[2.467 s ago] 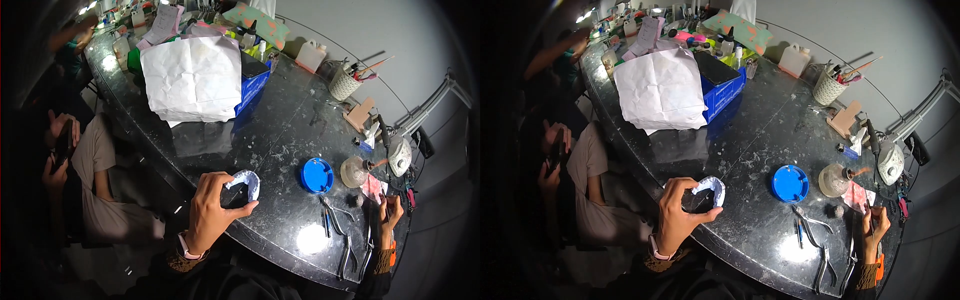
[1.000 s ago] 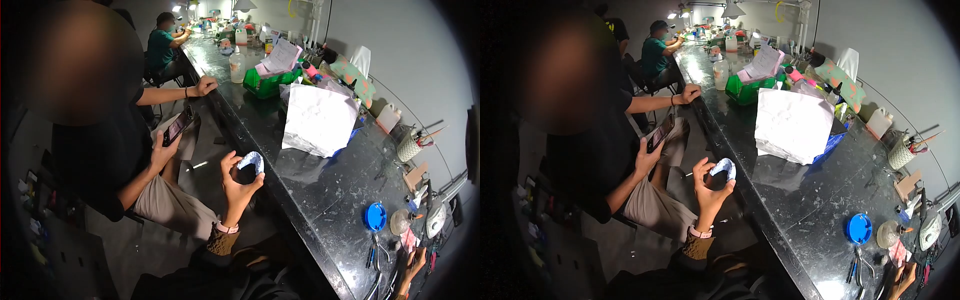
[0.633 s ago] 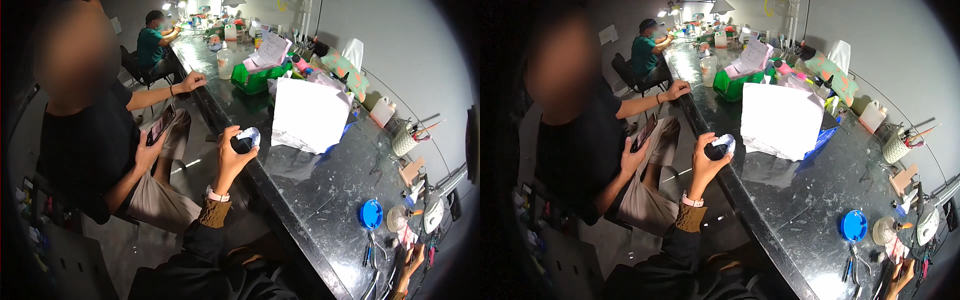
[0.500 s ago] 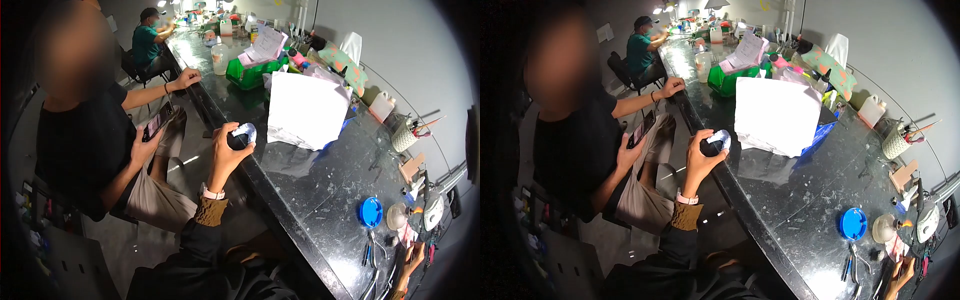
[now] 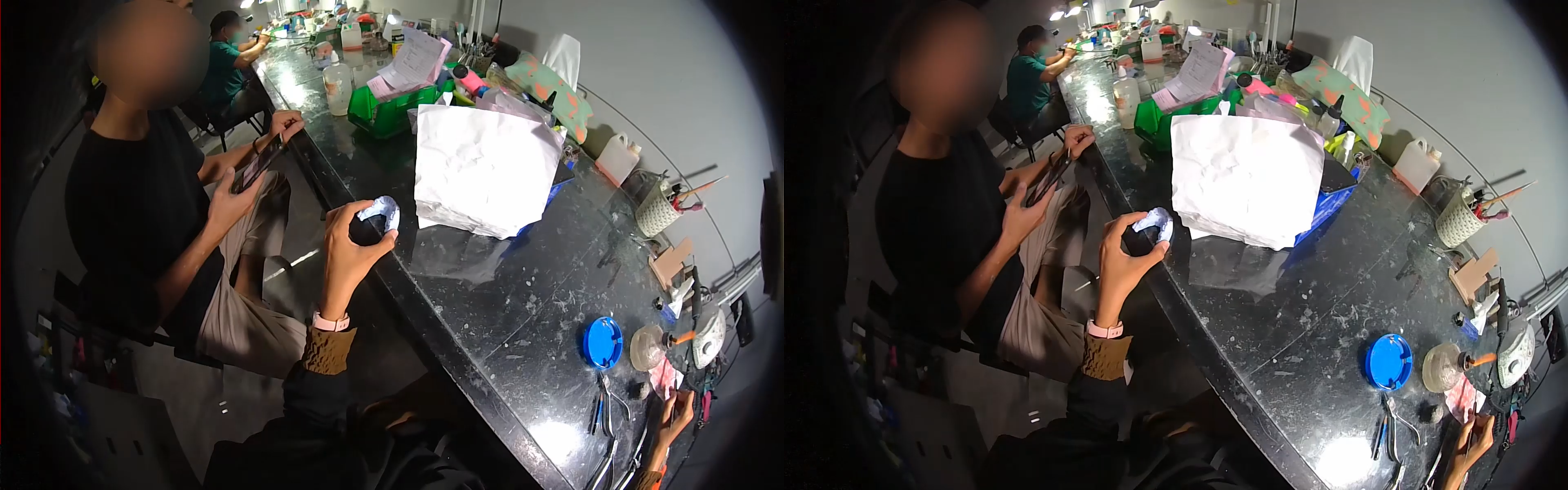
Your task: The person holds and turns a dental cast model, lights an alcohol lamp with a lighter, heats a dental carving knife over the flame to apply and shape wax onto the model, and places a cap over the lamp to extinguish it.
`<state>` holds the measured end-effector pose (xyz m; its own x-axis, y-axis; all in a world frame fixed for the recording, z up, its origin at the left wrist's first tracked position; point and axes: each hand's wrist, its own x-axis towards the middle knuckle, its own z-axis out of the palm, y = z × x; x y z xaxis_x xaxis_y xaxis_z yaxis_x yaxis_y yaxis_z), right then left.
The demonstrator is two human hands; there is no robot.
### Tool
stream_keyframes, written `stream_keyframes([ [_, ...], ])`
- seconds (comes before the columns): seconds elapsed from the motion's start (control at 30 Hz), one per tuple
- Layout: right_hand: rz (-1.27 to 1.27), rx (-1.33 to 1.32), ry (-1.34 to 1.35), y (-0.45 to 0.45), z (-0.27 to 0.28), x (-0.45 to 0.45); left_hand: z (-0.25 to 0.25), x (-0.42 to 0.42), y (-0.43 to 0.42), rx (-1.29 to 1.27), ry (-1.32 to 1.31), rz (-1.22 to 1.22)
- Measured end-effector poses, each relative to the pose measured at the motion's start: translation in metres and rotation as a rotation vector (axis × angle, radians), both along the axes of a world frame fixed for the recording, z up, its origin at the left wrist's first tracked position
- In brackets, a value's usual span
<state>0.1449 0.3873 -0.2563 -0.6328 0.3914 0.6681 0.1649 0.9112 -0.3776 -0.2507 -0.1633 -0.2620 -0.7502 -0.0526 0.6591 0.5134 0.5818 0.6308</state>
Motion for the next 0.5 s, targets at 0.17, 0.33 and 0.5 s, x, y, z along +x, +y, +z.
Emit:
stream_keyframes([
  [0.17,-0.038,0.001,-0.044,-0.001,0.003,0.001,0.000,0.000,-0.002,-0.019,-0.010,-0.002],
  [0.33,-0.061,0.049,0.043,-0.035,0.021,-0.020,-0.009,-0.007,-0.005,0.044,-0.077,-0.044],
  [0.5,-0.157,0.057,0.050,-0.056,0.041,-0.020,-0.019,-0.019,-0.010,-0.067,-0.026,-0.072],
])
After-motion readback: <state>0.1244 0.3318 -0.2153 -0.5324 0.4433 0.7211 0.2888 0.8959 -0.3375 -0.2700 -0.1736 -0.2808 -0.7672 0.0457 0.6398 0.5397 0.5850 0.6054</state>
